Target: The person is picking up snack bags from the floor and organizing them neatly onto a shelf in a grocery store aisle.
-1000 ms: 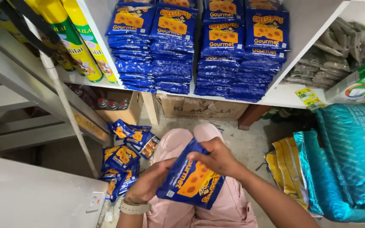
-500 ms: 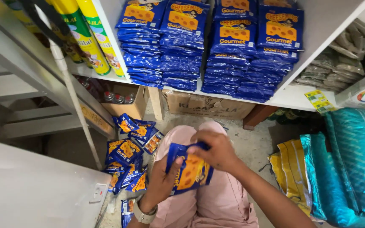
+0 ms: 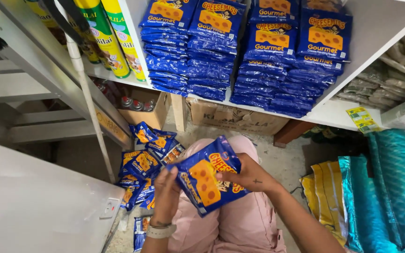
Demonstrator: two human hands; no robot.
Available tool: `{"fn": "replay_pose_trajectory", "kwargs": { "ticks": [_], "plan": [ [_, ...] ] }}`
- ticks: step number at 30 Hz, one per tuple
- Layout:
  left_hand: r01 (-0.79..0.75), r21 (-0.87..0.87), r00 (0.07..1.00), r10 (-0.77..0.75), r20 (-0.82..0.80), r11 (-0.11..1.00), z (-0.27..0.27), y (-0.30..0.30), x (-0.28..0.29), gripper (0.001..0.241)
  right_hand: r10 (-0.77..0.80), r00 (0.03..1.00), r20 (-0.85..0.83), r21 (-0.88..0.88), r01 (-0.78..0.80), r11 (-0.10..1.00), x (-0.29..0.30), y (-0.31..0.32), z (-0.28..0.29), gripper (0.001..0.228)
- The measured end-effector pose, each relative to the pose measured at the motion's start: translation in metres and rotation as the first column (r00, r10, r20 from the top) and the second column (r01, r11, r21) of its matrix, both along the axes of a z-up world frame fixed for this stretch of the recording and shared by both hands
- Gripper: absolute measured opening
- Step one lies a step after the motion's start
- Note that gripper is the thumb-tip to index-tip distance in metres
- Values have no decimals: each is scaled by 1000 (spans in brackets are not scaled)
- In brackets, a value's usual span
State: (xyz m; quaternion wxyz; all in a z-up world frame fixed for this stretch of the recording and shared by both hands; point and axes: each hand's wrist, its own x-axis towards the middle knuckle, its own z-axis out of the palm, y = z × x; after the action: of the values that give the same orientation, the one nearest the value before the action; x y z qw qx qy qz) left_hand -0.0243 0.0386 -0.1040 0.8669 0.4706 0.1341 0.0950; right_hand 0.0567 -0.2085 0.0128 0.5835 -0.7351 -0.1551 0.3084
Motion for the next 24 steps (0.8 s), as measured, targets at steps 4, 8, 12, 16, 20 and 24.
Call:
{"fn": "replay_pose_trajectory", "kwargs": {
  "ticks": [4,8,12,16,20,24],
  "plan": [
    [-43,-103,999,45,14,994,2,-2,-2,24,106,991,84,-27,-104,994,6,5,20,36],
    [-99,22,995,99,1,995,-13,-8,-7,25,153,979,137,-140,-134,981,17,5,26,33],
    [10,223,999,0,-45,975,-72,-2,-11,24,200,964,177,-242,-154,958,25,-4,44,36],
    [240,301,968,-251,-1,923,4,-3,-28,31,348,910,226,-450,-219,866,15,-2,84,43],
    [619,236,753,-651,90,749,36,-24,-26,55,535,814,228,-648,-284,707,9,19,99,47],
    [615,69,787,-616,-8,785,9,-43,-29,43,519,771,369,-585,-242,774,20,28,96,42]
  ]
}}
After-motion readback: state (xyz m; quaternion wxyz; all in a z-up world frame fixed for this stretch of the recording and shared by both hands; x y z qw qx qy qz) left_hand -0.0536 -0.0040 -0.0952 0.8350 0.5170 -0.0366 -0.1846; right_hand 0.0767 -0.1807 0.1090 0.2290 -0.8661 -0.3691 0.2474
